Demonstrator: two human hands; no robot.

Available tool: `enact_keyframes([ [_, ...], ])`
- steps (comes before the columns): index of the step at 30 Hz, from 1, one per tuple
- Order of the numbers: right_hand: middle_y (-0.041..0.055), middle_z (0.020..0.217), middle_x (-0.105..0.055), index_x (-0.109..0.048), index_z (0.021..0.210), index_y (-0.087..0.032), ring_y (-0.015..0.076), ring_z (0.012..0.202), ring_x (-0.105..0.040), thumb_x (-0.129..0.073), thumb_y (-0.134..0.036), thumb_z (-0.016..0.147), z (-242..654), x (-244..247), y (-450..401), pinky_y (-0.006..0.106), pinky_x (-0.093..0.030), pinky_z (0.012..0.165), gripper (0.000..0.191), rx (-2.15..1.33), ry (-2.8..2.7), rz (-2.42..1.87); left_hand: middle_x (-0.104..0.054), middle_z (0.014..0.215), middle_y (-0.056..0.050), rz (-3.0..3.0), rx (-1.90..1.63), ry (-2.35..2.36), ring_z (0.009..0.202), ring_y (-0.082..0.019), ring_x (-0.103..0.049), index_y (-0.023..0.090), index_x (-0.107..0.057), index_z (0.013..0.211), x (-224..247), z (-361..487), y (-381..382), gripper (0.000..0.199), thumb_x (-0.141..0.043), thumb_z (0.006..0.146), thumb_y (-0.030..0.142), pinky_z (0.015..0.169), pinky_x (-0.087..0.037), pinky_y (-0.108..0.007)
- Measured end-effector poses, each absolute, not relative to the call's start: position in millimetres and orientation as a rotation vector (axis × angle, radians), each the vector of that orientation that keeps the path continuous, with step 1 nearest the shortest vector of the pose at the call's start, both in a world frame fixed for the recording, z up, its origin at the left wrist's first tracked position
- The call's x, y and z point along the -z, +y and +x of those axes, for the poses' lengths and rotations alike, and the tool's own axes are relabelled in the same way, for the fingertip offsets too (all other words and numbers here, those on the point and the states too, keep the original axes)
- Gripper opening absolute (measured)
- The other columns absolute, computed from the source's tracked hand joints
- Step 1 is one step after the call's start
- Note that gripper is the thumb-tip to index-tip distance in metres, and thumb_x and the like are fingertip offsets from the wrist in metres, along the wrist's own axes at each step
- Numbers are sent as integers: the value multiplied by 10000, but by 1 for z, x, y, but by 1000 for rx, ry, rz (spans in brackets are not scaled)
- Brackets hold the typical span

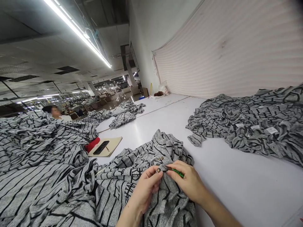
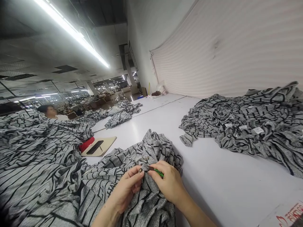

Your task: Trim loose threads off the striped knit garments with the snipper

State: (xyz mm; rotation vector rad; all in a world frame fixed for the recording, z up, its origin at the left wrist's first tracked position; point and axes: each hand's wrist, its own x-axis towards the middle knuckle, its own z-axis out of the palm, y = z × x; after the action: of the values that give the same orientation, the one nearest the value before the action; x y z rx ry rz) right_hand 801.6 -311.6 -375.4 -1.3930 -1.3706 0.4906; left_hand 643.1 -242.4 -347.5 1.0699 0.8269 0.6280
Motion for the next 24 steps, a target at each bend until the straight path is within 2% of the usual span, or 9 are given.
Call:
enact_keyframes([
  [11, 22, 915, -677, -718, 926, -238, 192, 859, -632, -588, -265, 864, 798, 377, -308, 288, -492, 786, 147, -546, -1337, -1320, -328, 559, 83, 1079, -628, 813, 497, -45, -205, 150, -674, 904, 348, 644, -247, 350, -805, 637, 334, 454, -136, -179],
  [24, 26, 880, -683, -728, 914, -230, 192, 834, -634, -578, -276, 862, 800, 377, -311, 287, -492, 761, 166, -526, -1321, -1341, -339, 556, 87, 1055, -651, 821, 496, -46, -228, 162, -675, 898, 348, 643, -245, 391, -832, 596, 353, 456, -159, -178],
])
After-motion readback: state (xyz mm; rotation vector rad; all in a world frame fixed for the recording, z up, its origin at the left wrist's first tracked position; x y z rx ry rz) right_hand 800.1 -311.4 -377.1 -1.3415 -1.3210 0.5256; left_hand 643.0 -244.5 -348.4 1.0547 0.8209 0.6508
